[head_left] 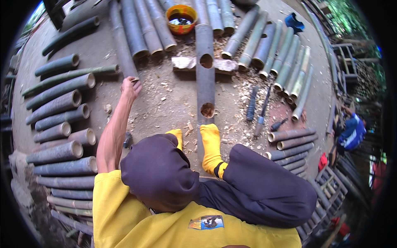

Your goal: The person carves out sections and drills holes into bamboo poles using a variety of hand tools including a mallet, a chisel, and a machete.

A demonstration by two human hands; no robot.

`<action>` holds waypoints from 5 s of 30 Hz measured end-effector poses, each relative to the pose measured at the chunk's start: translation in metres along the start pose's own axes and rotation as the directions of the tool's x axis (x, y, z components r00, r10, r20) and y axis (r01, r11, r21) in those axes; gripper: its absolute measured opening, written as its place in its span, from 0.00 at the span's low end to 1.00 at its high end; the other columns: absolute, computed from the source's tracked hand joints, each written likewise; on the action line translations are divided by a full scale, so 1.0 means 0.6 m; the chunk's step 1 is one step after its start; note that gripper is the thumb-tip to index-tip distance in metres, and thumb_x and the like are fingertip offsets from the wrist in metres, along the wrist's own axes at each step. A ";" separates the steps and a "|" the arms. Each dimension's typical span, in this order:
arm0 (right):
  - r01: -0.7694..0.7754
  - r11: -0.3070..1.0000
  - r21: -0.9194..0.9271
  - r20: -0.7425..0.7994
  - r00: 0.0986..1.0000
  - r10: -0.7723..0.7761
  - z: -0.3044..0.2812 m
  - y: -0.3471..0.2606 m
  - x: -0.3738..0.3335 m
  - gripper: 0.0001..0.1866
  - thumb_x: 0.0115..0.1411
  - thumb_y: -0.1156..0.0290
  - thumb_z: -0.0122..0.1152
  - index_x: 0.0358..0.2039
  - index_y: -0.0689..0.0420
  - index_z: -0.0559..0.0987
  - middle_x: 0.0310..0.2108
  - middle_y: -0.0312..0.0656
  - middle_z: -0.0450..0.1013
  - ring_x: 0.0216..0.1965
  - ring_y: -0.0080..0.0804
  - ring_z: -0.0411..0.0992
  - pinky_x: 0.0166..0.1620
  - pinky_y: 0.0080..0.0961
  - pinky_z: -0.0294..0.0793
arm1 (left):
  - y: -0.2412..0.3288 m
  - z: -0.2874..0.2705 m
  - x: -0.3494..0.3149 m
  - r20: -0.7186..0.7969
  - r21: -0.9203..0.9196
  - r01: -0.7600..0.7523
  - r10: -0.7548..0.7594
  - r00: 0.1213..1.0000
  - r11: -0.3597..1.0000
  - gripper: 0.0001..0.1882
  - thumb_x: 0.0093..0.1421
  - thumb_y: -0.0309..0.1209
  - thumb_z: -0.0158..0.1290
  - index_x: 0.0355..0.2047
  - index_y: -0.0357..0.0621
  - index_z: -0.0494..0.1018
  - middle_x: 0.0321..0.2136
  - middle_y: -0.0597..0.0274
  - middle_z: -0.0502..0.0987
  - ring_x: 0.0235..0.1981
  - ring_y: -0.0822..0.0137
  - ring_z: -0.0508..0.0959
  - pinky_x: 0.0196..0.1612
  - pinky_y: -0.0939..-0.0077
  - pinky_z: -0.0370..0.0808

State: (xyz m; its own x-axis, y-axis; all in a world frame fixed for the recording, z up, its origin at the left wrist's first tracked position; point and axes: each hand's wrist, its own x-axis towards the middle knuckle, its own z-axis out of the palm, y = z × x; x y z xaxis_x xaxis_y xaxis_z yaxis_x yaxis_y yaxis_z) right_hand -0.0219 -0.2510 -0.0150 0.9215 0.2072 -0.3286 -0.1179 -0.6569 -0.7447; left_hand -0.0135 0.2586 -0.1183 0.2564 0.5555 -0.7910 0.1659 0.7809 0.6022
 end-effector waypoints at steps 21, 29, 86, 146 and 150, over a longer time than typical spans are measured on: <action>0.089 0.990 0.109 -0.462 0.886 -0.029 -0.342 0.023 -0.100 0.21 0.54 0.79 0.54 0.49 0.62 0.70 0.31 0.42 0.71 0.28 0.28 0.70 0.32 0.23 0.71 | -0.198 0.171 -0.323 0.813 -0.087 -0.271 0.225 0.538 0.959 0.29 0.38 0.27 0.62 0.44 0.39 0.68 0.36 0.63 0.74 0.38 0.69 0.74 0.46 0.72 0.71; -0.092 0.948 0.306 -0.202 0.966 0.159 -0.188 0.140 -0.035 0.20 0.54 0.79 0.54 0.50 0.61 0.70 0.29 0.40 0.71 0.26 0.25 0.69 0.29 0.21 0.71 | 0.062 0.225 -0.427 0.801 -0.120 -0.768 0.518 0.299 0.629 0.38 0.29 0.32 0.68 0.44 0.35 0.67 0.35 0.54 0.77 0.36 0.64 0.79 0.43 0.69 0.78; -0.111 0.502 0.858 0.004 0.978 0.209 0.025 0.024 0.108 0.17 0.58 0.61 0.49 0.36 0.64 0.76 0.34 0.45 0.74 0.35 0.32 0.72 0.44 0.27 0.70 | -0.091 0.105 -0.478 0.873 -0.384 -0.537 0.484 0.053 0.751 0.58 0.35 0.41 0.71 0.61 0.41 0.47 0.54 0.50 0.62 0.58 0.46 0.63 0.59 0.47 0.61; -0.119 0.736 0.667 0.383 0.901 -0.202 0.027 -0.136 0.090 0.60 0.34 0.55 0.74 0.62 0.63 0.48 0.54 0.50 0.61 0.56 0.41 0.61 0.59 0.37 0.59 | -0.079 0.435 -0.366 0.929 0.225 -0.336 -0.097 0.356 0.915 0.42 0.50 0.43 0.60 0.58 0.34 0.55 0.51 0.47 0.66 0.50 0.57 0.70 0.49 0.64 0.72; 0.125 0.723 0.679 0.019 0.982 -0.187 0.025 -0.124 0.170 0.49 0.37 0.48 0.68 0.54 0.65 0.60 0.45 0.49 0.66 0.45 0.37 0.69 0.46 0.32 0.73 | -0.147 0.419 -0.350 0.931 0.206 -0.635 0.051 0.362 0.745 0.39 0.48 0.39 0.62 0.57 0.38 0.59 0.50 0.49 0.67 0.49 0.60 0.70 0.50 0.63 0.70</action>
State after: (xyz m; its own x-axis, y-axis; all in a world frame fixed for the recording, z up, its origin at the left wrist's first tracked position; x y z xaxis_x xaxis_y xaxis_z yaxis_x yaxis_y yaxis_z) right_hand 0.0755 -0.1700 -0.0020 0.9199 0.3405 -0.1944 -0.2219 0.0432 -0.9741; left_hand 0.1575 0.0013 0.0221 0.9876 -0.0248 -0.1550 0.1569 0.1699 0.9729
